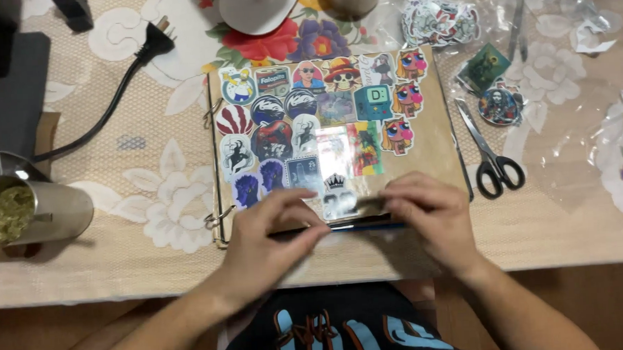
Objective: A person is decorating a notebook by peeling stickers from their backing, trimming them with scissors, and carefully applying them to the notebook cover.
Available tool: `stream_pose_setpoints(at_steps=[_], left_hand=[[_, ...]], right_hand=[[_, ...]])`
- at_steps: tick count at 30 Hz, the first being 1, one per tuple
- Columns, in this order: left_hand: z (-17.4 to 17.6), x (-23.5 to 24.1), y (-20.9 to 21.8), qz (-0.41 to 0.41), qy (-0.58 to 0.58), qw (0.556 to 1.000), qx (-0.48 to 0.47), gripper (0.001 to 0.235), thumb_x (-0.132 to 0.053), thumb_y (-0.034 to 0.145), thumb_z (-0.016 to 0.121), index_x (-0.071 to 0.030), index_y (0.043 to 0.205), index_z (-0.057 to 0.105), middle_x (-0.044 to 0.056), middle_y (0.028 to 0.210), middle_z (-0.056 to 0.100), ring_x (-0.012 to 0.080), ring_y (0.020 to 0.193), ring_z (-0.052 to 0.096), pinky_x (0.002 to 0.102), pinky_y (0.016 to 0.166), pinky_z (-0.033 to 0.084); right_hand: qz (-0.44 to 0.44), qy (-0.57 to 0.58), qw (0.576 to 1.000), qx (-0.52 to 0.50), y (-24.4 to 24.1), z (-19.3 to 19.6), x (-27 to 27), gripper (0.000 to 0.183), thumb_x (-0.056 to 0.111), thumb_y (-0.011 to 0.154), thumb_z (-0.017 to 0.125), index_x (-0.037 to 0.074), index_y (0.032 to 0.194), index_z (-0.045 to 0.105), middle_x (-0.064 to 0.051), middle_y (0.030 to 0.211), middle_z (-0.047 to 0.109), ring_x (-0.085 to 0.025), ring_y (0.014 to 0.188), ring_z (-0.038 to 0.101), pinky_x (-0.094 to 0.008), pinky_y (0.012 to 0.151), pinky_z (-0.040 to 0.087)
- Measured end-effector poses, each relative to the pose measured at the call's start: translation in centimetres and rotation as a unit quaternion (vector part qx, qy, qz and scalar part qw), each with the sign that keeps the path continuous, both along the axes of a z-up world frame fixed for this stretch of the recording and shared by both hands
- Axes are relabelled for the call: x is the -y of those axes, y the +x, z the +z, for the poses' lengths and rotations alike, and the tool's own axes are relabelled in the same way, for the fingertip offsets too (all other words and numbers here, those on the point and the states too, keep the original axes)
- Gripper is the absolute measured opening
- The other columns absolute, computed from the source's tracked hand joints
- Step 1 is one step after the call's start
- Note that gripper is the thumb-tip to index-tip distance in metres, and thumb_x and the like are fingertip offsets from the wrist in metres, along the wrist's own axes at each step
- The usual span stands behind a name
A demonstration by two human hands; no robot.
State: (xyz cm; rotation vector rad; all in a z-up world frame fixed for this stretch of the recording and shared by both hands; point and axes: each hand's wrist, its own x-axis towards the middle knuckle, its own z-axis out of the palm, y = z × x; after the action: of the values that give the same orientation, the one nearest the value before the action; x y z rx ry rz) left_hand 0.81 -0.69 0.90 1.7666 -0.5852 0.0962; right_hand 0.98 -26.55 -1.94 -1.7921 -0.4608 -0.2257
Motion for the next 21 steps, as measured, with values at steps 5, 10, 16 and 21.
stream_pose_setpoints(at_steps=[5, 10, 16, 21], left_hand=[[1.9, 0.9, 6.5, -0.093, 0.111, 0.989, -0.026, 0.036, -0.015, 0.082, 0.077, -0.01, 0.116, 0.068, 0.009, 0.087, 0.079, 0.0327, 0.09, 0.074, 0.042, 0.081, 0.056], [2.4, 4.2, 11.2, -0.176, 0.183, 0.967, 0.012, 0.03, -0.011, 0.083, 0.073, 0.001, 0.11, 0.068, 0.021, 0.09, 0.076, 0.0448, 0.092, 0.069, 0.053, 0.083, 0.054], [-1.2, 9.0, 17.2, -0.203, 0.199, 0.95, 0.131, 0.026, -0.015, 0.087, 0.073, -0.003, 0.109, 0.068, 0.018, 0.095, 0.073, 0.0424, 0.097, 0.067, 0.052, 0.086, 0.052], [-5.3, 11.8, 20.0, -0.202, 0.215, 0.932, 0.209, 0.023, -0.022, 0.091, 0.071, -0.009, 0.109, 0.065, 0.014, 0.111, 0.068, 0.0363, 0.11, 0.064, 0.047, 0.092, 0.05]], right_hand=[[-0.131, 0.063, 0.974, -0.173, 3.2, 2.2, 2.7, 0.017, -0.001, 0.082, 0.079, -0.002, 0.099, 0.078, -0.012, 0.077, 0.073, -0.015, 0.072, 0.062, -0.035, 0.063, 0.056], [-0.169, 0.093, 0.95, -0.245, 8.0, 3.1, 7.3, 0.036, 0.003, 0.083, 0.081, 0.0, 0.116, 0.067, -0.008, 0.084, 0.072, -0.011, 0.069, 0.068, -0.023, 0.06, 0.06], [-0.171, 0.023, 0.949, -0.263, 12.6, 3.6, 11.4, 0.022, 0.005, 0.084, 0.079, -0.001, 0.101, 0.067, -0.005, 0.079, 0.069, -0.008, 0.066, 0.067, -0.019, 0.059, 0.059], [-0.12, 0.025, 0.946, -0.301, 14.0, -0.5, 12.5, 0.033, -0.001, 0.077, 0.081, -0.005, 0.106, 0.065, -0.015, 0.08, 0.072, -0.017, 0.062, 0.07, -0.026, 0.055, 0.062]])
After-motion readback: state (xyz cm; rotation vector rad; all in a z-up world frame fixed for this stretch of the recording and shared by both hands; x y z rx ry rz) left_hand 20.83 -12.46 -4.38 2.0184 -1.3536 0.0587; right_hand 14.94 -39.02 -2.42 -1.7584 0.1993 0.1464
